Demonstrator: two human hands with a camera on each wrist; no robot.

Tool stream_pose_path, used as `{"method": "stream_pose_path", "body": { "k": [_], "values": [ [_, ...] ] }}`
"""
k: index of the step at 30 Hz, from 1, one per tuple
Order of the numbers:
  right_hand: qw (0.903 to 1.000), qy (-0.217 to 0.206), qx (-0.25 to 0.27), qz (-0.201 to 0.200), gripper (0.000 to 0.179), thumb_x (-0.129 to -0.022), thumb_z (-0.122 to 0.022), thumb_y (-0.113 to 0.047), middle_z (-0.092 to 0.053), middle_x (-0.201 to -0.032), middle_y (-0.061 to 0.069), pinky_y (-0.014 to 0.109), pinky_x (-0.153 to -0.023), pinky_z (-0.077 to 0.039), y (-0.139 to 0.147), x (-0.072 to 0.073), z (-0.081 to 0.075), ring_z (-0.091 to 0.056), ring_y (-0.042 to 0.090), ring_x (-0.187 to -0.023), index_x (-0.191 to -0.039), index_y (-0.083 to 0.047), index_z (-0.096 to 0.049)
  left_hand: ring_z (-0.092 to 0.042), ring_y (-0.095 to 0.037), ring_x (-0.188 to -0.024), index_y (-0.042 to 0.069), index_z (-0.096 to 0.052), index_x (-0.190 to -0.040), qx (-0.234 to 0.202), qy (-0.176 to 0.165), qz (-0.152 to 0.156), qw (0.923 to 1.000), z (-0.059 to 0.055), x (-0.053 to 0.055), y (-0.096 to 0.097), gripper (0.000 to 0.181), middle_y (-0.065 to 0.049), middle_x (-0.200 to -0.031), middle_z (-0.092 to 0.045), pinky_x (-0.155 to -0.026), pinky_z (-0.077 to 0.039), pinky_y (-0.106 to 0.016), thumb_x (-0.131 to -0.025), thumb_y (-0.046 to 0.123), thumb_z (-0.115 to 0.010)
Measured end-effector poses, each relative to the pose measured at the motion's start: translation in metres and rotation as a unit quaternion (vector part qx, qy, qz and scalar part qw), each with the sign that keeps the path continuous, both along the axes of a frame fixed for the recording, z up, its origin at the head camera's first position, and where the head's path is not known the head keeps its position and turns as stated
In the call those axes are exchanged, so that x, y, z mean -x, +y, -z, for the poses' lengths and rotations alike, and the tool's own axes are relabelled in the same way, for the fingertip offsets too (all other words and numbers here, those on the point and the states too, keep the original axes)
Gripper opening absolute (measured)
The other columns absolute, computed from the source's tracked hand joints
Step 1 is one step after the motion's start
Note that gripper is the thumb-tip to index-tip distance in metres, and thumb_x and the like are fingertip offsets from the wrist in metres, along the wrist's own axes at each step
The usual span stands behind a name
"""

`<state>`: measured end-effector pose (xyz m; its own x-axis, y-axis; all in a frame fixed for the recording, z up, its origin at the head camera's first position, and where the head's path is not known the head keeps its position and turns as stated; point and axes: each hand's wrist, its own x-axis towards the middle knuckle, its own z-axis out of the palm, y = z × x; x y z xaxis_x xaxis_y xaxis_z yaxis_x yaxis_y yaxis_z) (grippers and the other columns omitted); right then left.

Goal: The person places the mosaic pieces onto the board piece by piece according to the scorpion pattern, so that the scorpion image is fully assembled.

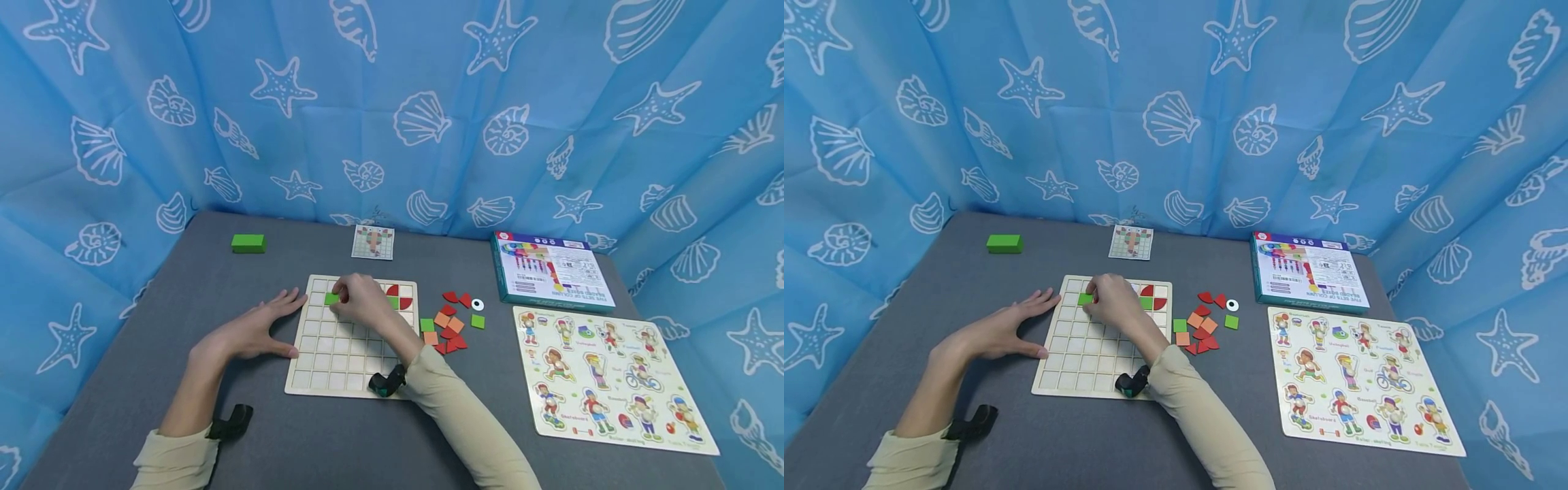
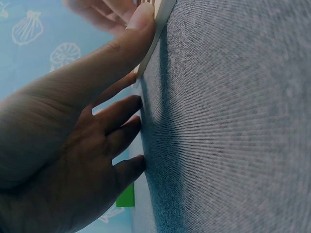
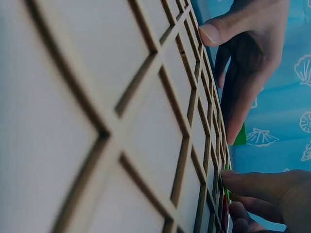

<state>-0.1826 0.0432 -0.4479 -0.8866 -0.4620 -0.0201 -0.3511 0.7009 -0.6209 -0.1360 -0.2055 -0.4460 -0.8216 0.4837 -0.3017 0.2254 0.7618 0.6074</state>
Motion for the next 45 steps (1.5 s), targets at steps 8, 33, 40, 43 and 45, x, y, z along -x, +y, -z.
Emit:
{"method": "stream_pose_path", "body": {
  "k": [8,33,40,43,45],
  "values": [
    [0.9987,-0.008,0.047,-0.02,0.021,-0.097,-0.081,-0.011,-0.077,-0.093,0.012,0.023,-0.07,-0.05,0.015,-0.004,-0.002,-0.062,0.013,-0.077,-0.115,-0.001,-0.08,-0.009,-0.056,-0.167,0.009,-0.029,-0.172,0.008,-0.001,0.0,1.0,0.0,-0.001,0.0,0.114,-0.029,-0.18,-0.015,-0.13,-0.011,-0.08,-0.084,0.042,-0.093],
    [0.9904,-0.054,0.096,0.084,0.022,-0.101,-0.077,-0.015,-0.078,-0.099,0.012,0.023,-0.072,-0.055,0.16,-0.027,-0.018,-0.067,0.018,-0.085,-0.118,-0.001,-0.079,-0.012,-0.056,-0.167,0.01,-0.028,-0.172,0.017,-0.008,-0.018,0.9997,0.001,-0.002,0.0,0.114,-0.03,-0.18,-0.014,-0.131,-0.012,-0.08,-0.084,0.039,-0.094],
    [0.9882,-0.024,0.049,0.143,0.02,-0.1,-0.077,-0.01,-0.08,-0.102,0.016,0.02,-0.065,-0.054,0.193,-0.022,-0.009,-0.07,0.019,-0.084,-0.117,0.001,-0.079,-0.013,-0.055,-0.167,0.01,-0.027,-0.173,0.022,-0.01,-0.017,0.9996,0.001,-0.001,0.0,0.114,-0.029,-0.18,-0.014,-0.131,-0.013,-0.08,-0.085,0.039,-0.094],
    [0.9863,-0.017,0.025,0.162,0.021,-0.1,-0.077,-0.009,-0.079,-0.102,0.018,0.021,-0.064,-0.052,0.201,-0.02,-0.006,-0.069,0.02,-0.082,-0.117,0.002,-0.078,-0.012,-0.055,-0.167,0.01,-0.027,-0.173,0.022,-0.013,-0.017,0.9995,0.0,-0.001,0.001,0.114,-0.029,-0.18,-0.014,-0.131,-0.012,-0.079,-0.085,0.039,-0.094],
    [0.9848,-0.018,0.009,0.173,0.022,-0.099,-0.077,-0.01,-0.079,-0.101,0.018,0.023,-0.064,-0.052,0.204,-0.018,-0.003,-0.068,0.019,-0.081,-0.117,0.003,-0.078,-0.013,-0.055,-0.167,0.01,-0.027,-0.173,0.021,-0.013,-0.017,0.9996,-0.001,-0.001,0.001,0.114,-0.029,-0.18,-0.014,-0.131,-0.012,-0.079,-0.085,0.039,-0.094]
  ]
}}
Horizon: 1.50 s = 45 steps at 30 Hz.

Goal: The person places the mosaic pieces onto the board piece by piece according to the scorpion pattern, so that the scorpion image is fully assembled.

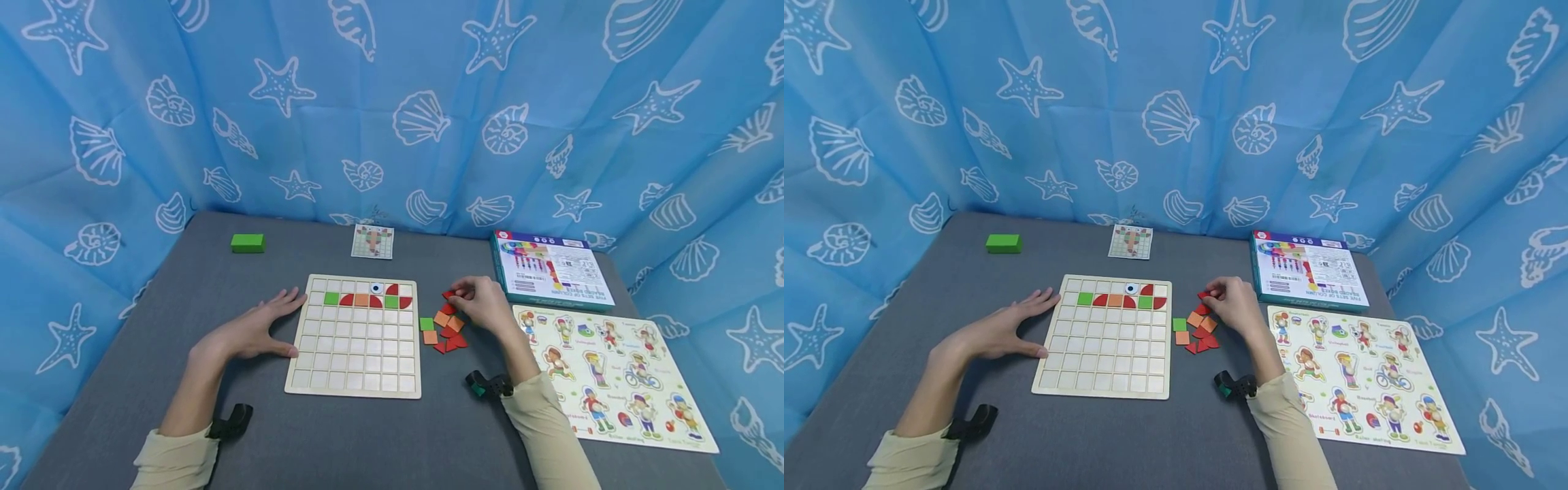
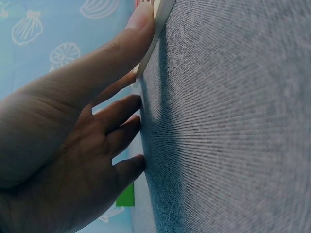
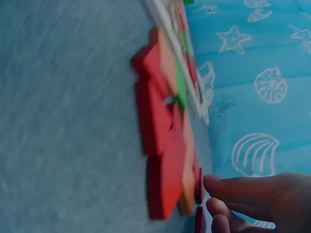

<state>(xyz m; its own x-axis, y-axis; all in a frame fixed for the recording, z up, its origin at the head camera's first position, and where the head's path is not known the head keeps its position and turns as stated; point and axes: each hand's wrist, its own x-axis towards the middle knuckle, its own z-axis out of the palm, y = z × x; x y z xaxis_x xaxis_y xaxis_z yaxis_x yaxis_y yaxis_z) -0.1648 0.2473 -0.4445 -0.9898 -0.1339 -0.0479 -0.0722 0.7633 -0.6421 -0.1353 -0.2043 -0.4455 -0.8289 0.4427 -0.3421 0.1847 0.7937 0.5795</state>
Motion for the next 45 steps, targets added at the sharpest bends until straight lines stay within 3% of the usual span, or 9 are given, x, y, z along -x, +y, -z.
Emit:
{"method": "stream_pose_path", "body": {
  "k": [12,23,28,34,40,45],
  "values": [
    [0.9991,-0.01,-0.041,0.0,0.024,-0.099,-0.078,-0.015,-0.076,-0.104,0.018,0.03,-0.073,-0.055,0.002,0.008,0.004,-0.067,0.021,-0.084,-0.116,0.002,-0.077,-0.012,-0.056,-0.167,0.009,-0.028,-0.172,-0.005,-0.002,-0.002,1.0,0.001,0.0,0.0,0.113,-0.03,-0.18,-0.013,-0.132,-0.011,-0.078,-0.085,0.038,-0.094],
    [0.9991,0.034,0.011,-0.024,0.015,-0.1,-0.077,-0.008,-0.081,-0.103,0.016,0.041,-0.084,-0.066,-0.005,0.009,-0.001,-0.077,0.024,-0.09,-0.114,-0.002,-0.077,-0.012,-0.055,-0.167,0.009,-0.028,-0.172,-0.005,-0.001,-0.004,1.0,-0.001,-0.001,0.001,0.113,-0.03,-0.18,-0.013,-0.132,-0.012,-0.078,-0.085,0.037,-0.094],
    [0.9968,0.046,0.051,-0.042,0.017,-0.101,-0.075,-0.009,-0.083,-0.109,0.016,0.036,-0.082,-0.067,-0.021,0.008,-0.009,-0.081,0.029,-0.096,-0.116,-0.002,-0.081,-0.012,-0.055,-0.167,0.01,-0.028,-0.172,-0.005,-0.002,-0.004,1.0,-0.002,-0.001,0.002,0.113,-0.03,-0.18,-0.013,-0.131,-0.012,-0.079,-0.085,0.037,-0.094],
    [0.9932,0.025,0.092,-0.067,0.018,-0.103,-0.073,-0.01,-0.08,-0.121,0.017,0.045,-0.089,-0.068,-0.049,0.011,-0.016,-0.082,0.033,-0.106,-0.117,-0.004,-0.082,-0.012,-0.055,-0.167,0.01,-0.028,-0.172,-0.005,0.001,-0.002,1.0,-0.001,-0.001,0.001,0.113,-0.03,-0.18,-0.014,-0.131,-0.012,-0.079,-0.085,0.037,-0.094],
    [0.9863,-0.007,0.125,-0.107,0.022,-0.102,-0.072,-0.01,-0.079,-0.118,0.017,0.039,-0.083,-0.067,-0.077,0.019,-0.018,-0.083,0.031,-0.1,-0.123,-0.002,-0.077,-0.011,-0.055,-0.167,0.01,-0.029,-0.172,-0.009,0.002,0.002,1.0,0.0,0.0,0.0,0.113,-0.029,-0.18,-0.013,-0.131,-0.011,-0.078,-0.084,0.038,-0.094],
    [0.9823,-0.01,0.14,-0.124,0.024,-0.1,-0.078,-0.012,-0.081,-0.11,0.017,0.037,-0.08,-0.068,-0.103,0.03,-0.016,-0.082,0.027,-0.093,-0.121,0.0,-0.077,-0.011,-0.054,-0.167,0.011,-0.028,-0.173,-0.006,0.003,0.004,1.0,0.0,0.001,0.0,0.114,-0.028,-0.18,-0.013,-0.132,-0.01,-0.078,-0.084,0.038,-0.094]
  ]
}}
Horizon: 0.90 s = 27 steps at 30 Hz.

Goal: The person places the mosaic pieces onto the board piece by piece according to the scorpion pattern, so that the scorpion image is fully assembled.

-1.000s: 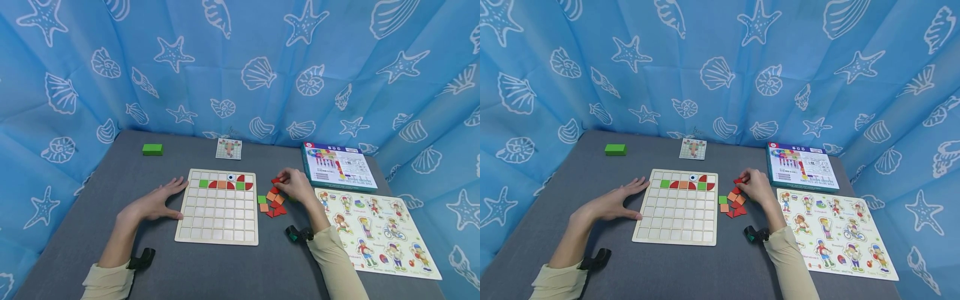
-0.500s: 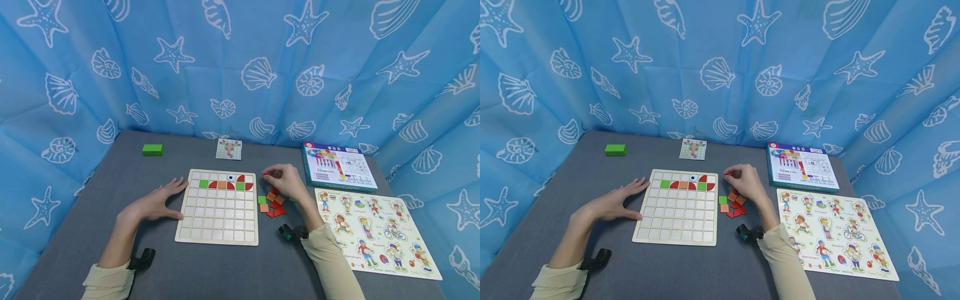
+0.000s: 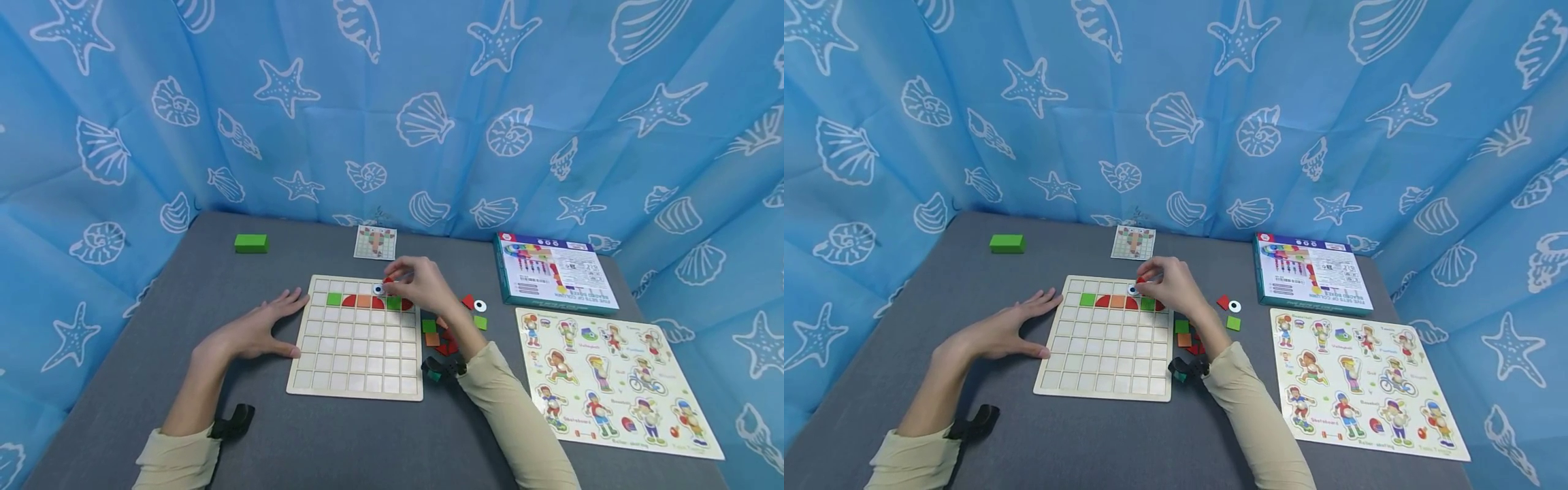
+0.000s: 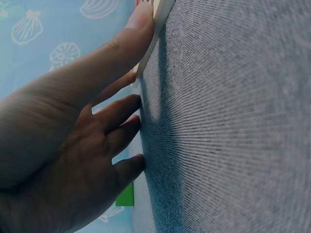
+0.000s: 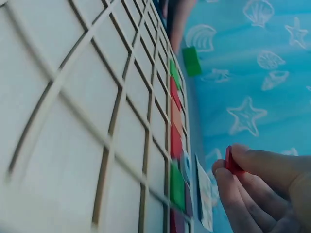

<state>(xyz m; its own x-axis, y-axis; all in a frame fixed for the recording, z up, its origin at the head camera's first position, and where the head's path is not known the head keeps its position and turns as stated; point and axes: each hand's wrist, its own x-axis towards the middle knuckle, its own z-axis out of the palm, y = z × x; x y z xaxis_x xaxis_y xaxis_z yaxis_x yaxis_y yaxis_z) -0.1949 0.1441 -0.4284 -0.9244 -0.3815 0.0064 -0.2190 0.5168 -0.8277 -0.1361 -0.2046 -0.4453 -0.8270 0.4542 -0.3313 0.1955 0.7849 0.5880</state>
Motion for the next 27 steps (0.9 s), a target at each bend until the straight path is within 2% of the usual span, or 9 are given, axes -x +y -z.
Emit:
{"method": "stream_pose_path", "body": {
  "k": [8,14,20,27],
  "values": [
    [0.9983,0.03,-0.007,-0.048,0.018,-0.104,-0.074,-0.011,-0.081,-0.11,0.015,0.036,-0.091,-0.067,-0.038,0.015,0.007,-0.08,0.028,-0.101,-0.118,-0.001,-0.079,-0.007,-0.052,-0.169,0.011,-0.026,-0.173,0.0,-0.008,0.001,1.0,0.002,0.005,0.0,0.114,-0.027,-0.181,-0.012,-0.133,-0.007,-0.077,-0.085,0.04,-0.093],
    [0.9956,0.04,-0.03,-0.08,0.015,-0.104,-0.073,-0.009,-0.081,-0.105,0.015,0.03,-0.085,-0.065,-0.066,0.025,0.01,-0.079,0.025,-0.094,-0.115,-0.002,-0.08,-0.007,-0.053,-0.168,0.01,-0.027,-0.173,0.002,-0.004,0.006,1.0,0.004,0.006,0.0,0.113,-0.027,-0.181,-0.013,-0.132,-0.008,-0.078,-0.087,0.045,-0.091],
    [0.9952,0.035,-0.056,-0.072,0.013,-0.103,-0.074,-0.009,-0.082,-0.102,0.013,0.027,-0.082,-0.062,-0.089,0.029,0.016,-0.078,0.022,-0.091,-0.112,-0.004,-0.081,-0.007,-0.054,-0.168,0.009,-0.028,-0.173,-0.006,0.0,0.009,0.9999,0.0,0.003,-0.001,0.112,-0.028,-0.18,-0.014,-0.131,-0.009,-0.079,-0.087,0.043,-0.091],
    [0.9939,0.056,-0.08,-0.052,0.009,-0.102,-0.075,-0.008,-0.083,-0.097,0.013,0.026,-0.076,-0.061,-0.102,0.028,0.022,-0.078,0.023,-0.087,-0.103,-0.003,-0.083,-0.009,-0.055,-0.167,0.009,-0.028,-0.172,-0.005,0.001,0.009,0.9999,-0.003,0.0,0.0,0.113,-0.029,-0.18,-0.016,-0.13,-0.01,-0.08,-0.085,0.042,-0.092]
  ]
}}
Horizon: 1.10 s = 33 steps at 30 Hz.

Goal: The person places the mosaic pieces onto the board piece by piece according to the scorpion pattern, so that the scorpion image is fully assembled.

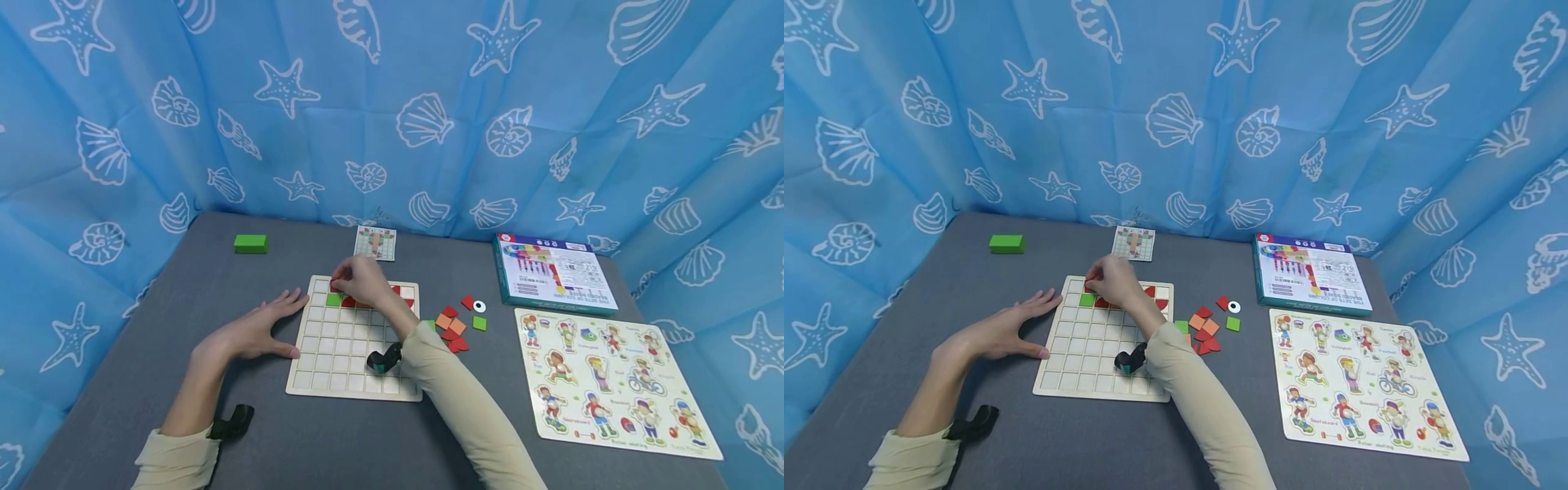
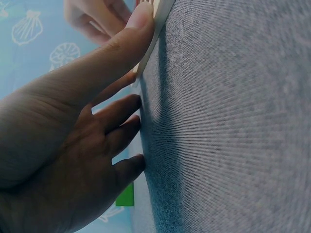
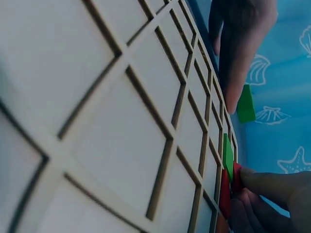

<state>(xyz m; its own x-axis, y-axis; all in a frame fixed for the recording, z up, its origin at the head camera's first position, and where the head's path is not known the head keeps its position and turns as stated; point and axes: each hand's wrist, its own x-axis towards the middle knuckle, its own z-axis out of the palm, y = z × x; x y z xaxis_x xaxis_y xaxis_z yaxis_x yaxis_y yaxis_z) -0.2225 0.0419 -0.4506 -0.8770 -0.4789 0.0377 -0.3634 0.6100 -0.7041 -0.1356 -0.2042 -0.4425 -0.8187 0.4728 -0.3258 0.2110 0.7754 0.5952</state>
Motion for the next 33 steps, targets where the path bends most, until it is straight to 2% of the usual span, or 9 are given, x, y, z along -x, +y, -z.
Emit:
{"method": "stream_pose_path", "body": {
  "k": [7,11,16,23,29,33],
  "values": [
    [0.9989,-0.004,-0.039,0.025,0.011,-0.102,-0.077,-0.011,-0.083,-0.092,0.01,0.022,-0.068,-0.054,-0.008,-0.005,-0.003,-0.073,0.017,-0.078,-0.095,-0.007,-0.084,-0.008,-0.055,-0.167,0.008,-0.028,-0.172,-0.004,-0.003,-0.001,1.0,0.001,0.0,-0.001,0.113,-0.029,-0.18,-0.014,-0.13,-0.01,-0.081,-0.085,0.04,-0.093],
    [0.9986,-0.01,-0.04,0.032,0.011,-0.102,-0.076,-0.011,-0.083,-0.095,0.01,0.024,-0.072,-0.057,-0.007,-0.006,-0.006,-0.075,0.018,-0.082,-0.098,-0.006,-0.084,-0.008,-0.055,-0.167,0.008,-0.028,-0.172,-0.004,0.0,0.0,1.0,0.002,0.0,-0.001,0.114,-0.028,-0.18,-0.014,-0.13,-0.01,-0.08,-0.085,0.041,-0.093],
    [0.9993,-0.026,-0.016,0.022,0.011,-0.102,-0.075,-0.011,-0.084,-0.1,0.012,0.028,-0.078,-0.061,0.004,-0.008,-0.013,-0.078,0.023,-0.089,-0.105,-0.004,-0.084,-0.009,-0.054,-0.168,0.009,-0.028,-0.172,-0.002,0.001,-0.002,1.0,0.001,0.001,-0.001,0.114,-0.028,-0.18,-0.015,-0.13,-0.01,-0.08,-0.085,0.041,-0.093],
    [0.9991,-0.036,0.018,0.012,0.013,-0.102,-0.075,-0.012,-0.084,-0.103,0.013,0.032,-0.084,-0.064,0.041,-0.014,-0.017,-0.078,0.022,-0.091,-0.109,-0.003,-0.083,-0.007,-0.053,-0.168,0.01,-0.028,-0.173,0.005,-0.004,-0.005,1.0,0.005,0.002,-0.002,0.114,-0.027,-0.181,-0.013,-0.131,-0.009,-0.079,-0.085,0.042,-0.093],
    [0.9971,-0.044,0.036,0.051,0.014,-0.101,-0.076,-0.013,-0.084,-0.104,0.013,0.036,-0.083,-0.066,0.088,-0.024,-0.018,-0.08,0.022,-0.092,-0.11,-0.005,-0.083,-0.009,-0.053,-0.168,0.009,-0.029,-0.172,0.005,-0.003,-0.01,0.9999,0.005,0.002,0.0,0.113,-0.028,-0.18,-0.014,-0.131,-0.009,-0.079,-0.084,0.036,-0.095],
    [0.9959,-0.045,0.028,0.073,0.014,-0.101,-0.077,-0.013,-0.084,-0.105,0.013,0.037,-0.084,-0.066,0.121,-0.031,-0.02,-0.08,0.023,-0.094,-0.111,-0.005,-0.082,-0.01,-0.053,-0.168,0.011,-0.029,-0.172,0.008,-0.004,-0.015,0.9998,0.004,0.001,0.001,0.113,-0.027,-0.18,-0.015,-0.132,-0.01,-0.078,-0.084,0.034,-0.095]
  ]
}}
